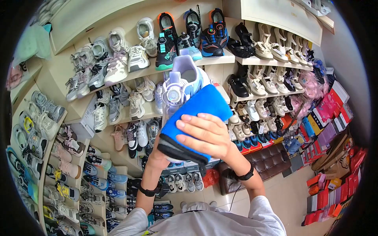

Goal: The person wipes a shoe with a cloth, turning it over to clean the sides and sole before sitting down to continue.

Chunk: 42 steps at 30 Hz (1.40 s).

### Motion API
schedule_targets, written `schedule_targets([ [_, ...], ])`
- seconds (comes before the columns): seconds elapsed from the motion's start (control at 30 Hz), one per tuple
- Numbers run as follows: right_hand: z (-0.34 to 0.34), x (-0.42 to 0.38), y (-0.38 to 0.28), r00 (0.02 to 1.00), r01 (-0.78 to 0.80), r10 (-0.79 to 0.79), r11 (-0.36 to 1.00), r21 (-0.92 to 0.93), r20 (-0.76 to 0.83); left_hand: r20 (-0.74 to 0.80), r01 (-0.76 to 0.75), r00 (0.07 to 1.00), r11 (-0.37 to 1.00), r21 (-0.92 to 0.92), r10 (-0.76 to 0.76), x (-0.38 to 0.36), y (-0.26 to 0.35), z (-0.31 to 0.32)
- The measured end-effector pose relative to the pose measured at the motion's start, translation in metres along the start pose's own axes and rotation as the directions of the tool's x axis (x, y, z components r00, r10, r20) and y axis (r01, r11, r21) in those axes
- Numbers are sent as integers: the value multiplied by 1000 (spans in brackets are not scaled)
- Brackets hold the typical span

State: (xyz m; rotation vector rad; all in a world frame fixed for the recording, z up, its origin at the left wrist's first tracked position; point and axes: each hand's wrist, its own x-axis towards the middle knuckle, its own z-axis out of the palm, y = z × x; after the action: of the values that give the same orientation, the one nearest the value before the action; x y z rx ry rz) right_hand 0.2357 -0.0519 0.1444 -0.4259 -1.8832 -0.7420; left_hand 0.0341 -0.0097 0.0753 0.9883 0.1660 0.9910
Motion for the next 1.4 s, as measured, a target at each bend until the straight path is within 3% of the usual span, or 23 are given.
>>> schedule_targets([
  [0.07, -1, -3, 4, 996, -51, 51, 999, -1, -68, 71, -19, 997, 999, 41, 16, -4, 7, 4],
  [0.2, 1, -5, 19, 965, -149, 141, 989, -21, -222, 76, 26, 997, 997, 73, -32, -8, 9, 3],
  [0.33, -3, -8, 35, 928, -262, 245, 965, -26, -280, 85, 54, 995, 997, 49, -58, -11, 10, 3],
  [0.53, -2, 1, 27, 760, -555, 546, 827, 85, -351, 112, 32, 993, 997, 69, -39, -10, 9, 5],
  [0.63, 2, -1, 32, 833, -431, 408, 902, 24, -374, 106, 56, 992, 997, 57, -62, -9, 10, 6],
  [0.8, 3, -12, 28, 887, -347, 307, 936, -61, -346, 123, 69, 990, 998, -14, -67, -12, 7, -8],
  [0.87, 5, -12, 27, 919, -228, 209, 973, -20, -335, 131, 63, 990, 995, -73, -53, -13, 6, -13],
  [1.17, -7, 1, 1, 1000, -1, 4, 995, 97, -29, 108, 31, 994, 938, -345, 7, -10, 8, -20],
  [1.27, -11, 6, -9, 999, 28, -34, 989, 146, 38, 96, 13, 995, 924, -382, 26, -13, 9, -21],
  [1.4, -11, 12, -17, 995, 43, -62, 969, 241, 75, 191, 94, 982, 820, -565, 18, -13, 3, -33],
])
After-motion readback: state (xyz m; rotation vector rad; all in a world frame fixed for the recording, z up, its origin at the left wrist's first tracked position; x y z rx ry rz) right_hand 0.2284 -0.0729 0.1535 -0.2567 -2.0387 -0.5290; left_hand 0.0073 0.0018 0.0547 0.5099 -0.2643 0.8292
